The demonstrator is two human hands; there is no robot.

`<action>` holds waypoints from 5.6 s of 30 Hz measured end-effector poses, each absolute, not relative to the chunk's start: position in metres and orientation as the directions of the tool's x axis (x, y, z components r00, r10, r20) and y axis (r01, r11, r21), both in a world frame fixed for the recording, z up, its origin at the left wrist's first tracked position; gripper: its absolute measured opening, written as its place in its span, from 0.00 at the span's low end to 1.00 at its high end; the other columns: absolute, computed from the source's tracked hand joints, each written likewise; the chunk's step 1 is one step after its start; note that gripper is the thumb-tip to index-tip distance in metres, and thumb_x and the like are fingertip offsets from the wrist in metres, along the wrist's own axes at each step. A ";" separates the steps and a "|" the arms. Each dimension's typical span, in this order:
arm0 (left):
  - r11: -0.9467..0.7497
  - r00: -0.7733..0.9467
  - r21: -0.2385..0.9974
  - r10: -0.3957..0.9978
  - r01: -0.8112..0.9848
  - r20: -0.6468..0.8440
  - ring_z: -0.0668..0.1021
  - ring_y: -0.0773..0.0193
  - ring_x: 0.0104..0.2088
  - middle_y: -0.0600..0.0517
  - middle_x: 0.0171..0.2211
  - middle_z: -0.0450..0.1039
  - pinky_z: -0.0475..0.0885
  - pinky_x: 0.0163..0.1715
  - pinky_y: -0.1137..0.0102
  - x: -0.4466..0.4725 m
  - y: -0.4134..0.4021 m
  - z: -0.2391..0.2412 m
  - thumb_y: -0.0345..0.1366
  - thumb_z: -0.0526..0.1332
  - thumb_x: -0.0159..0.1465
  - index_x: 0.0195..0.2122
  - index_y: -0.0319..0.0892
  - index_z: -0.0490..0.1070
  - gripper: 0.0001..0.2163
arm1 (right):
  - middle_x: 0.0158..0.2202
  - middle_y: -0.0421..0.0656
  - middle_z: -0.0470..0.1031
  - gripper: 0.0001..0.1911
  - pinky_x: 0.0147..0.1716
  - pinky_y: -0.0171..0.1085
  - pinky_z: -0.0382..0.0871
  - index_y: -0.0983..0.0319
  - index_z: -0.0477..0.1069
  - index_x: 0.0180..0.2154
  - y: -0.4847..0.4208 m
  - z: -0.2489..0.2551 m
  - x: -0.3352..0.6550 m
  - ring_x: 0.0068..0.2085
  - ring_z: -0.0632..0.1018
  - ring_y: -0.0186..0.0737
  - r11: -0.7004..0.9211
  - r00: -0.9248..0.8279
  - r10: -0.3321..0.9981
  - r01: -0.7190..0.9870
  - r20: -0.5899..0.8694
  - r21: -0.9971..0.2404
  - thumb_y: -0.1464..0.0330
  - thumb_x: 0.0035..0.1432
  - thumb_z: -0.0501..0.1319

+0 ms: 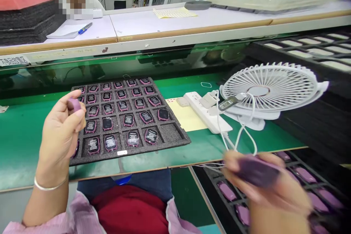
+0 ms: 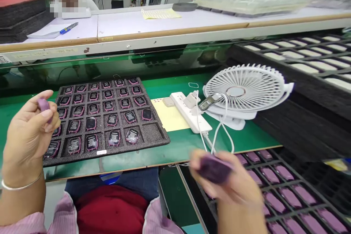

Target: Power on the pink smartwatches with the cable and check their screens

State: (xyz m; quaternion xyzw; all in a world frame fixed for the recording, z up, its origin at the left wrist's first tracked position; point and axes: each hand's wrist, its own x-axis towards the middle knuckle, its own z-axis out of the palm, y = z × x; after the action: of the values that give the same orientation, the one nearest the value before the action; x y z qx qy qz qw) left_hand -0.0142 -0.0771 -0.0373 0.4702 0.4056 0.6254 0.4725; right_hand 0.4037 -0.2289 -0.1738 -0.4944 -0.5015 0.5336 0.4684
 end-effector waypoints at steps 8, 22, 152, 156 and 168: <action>-0.293 -0.019 0.955 0.955 0.046 0.295 0.68 0.69 0.29 0.55 0.31 0.68 0.64 0.25 0.74 0.018 -0.052 -0.030 0.33 0.68 0.52 0.50 0.41 0.74 0.22 | 0.41 0.42 0.80 0.24 0.33 0.36 0.71 0.53 0.74 0.53 -0.050 -0.063 0.241 0.32 0.77 0.34 -0.134 -0.453 0.882 -0.501 0.127 -0.855 0.64 0.55 0.73; -0.436 -0.113 0.862 0.873 0.259 0.475 0.70 0.68 0.27 0.54 0.32 0.71 0.68 0.28 0.72 0.022 -0.025 -0.019 0.36 0.64 0.56 0.52 0.41 0.72 0.21 | 0.42 0.43 0.80 0.23 0.36 0.35 0.71 0.54 0.72 0.55 0.002 -0.040 0.197 0.32 0.75 0.32 -0.104 -0.503 0.824 -0.586 0.260 -0.804 0.65 0.59 0.69; -0.128 0.137 0.942 0.975 -0.311 0.177 0.80 0.66 0.24 0.49 0.36 0.79 0.76 0.25 0.71 0.024 -0.009 -0.020 0.48 0.66 0.62 0.53 0.39 0.72 0.23 | 0.42 0.42 0.80 0.21 0.32 0.36 0.72 0.58 0.70 0.51 0.008 -0.037 0.208 0.29 0.78 0.33 0.061 -0.335 0.912 -0.458 0.236 -0.887 0.67 0.57 0.68; -0.159 0.151 0.943 0.966 -0.291 0.210 0.81 0.64 0.24 0.48 0.37 0.81 0.78 0.25 0.69 0.025 -0.010 -0.020 0.47 0.65 0.60 0.49 0.40 0.71 0.21 | 0.41 0.41 0.80 0.17 0.30 0.37 0.72 0.58 0.71 0.48 0.008 -0.039 0.207 0.28 0.76 0.32 0.129 -0.320 0.904 -0.427 0.283 -0.895 0.70 0.55 0.67; -0.249 0.114 0.951 0.955 -0.183 0.272 0.82 0.66 0.24 0.54 0.37 0.77 0.81 0.27 0.70 0.027 -0.012 -0.023 0.34 0.65 0.55 0.46 0.41 0.71 0.17 | 0.38 0.39 0.75 0.16 0.29 0.36 0.74 0.59 0.72 0.47 0.006 -0.039 0.205 0.28 0.76 0.31 0.223 -0.295 0.890 -0.383 0.348 -0.896 0.70 0.55 0.67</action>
State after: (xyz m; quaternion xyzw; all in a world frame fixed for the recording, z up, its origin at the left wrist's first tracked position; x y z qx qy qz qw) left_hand 0.0269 -0.0120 -0.0232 0.5516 0.3501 0.5660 0.5028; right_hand 0.2050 0.0057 -0.0386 -0.2275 -0.5575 0.5802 0.5485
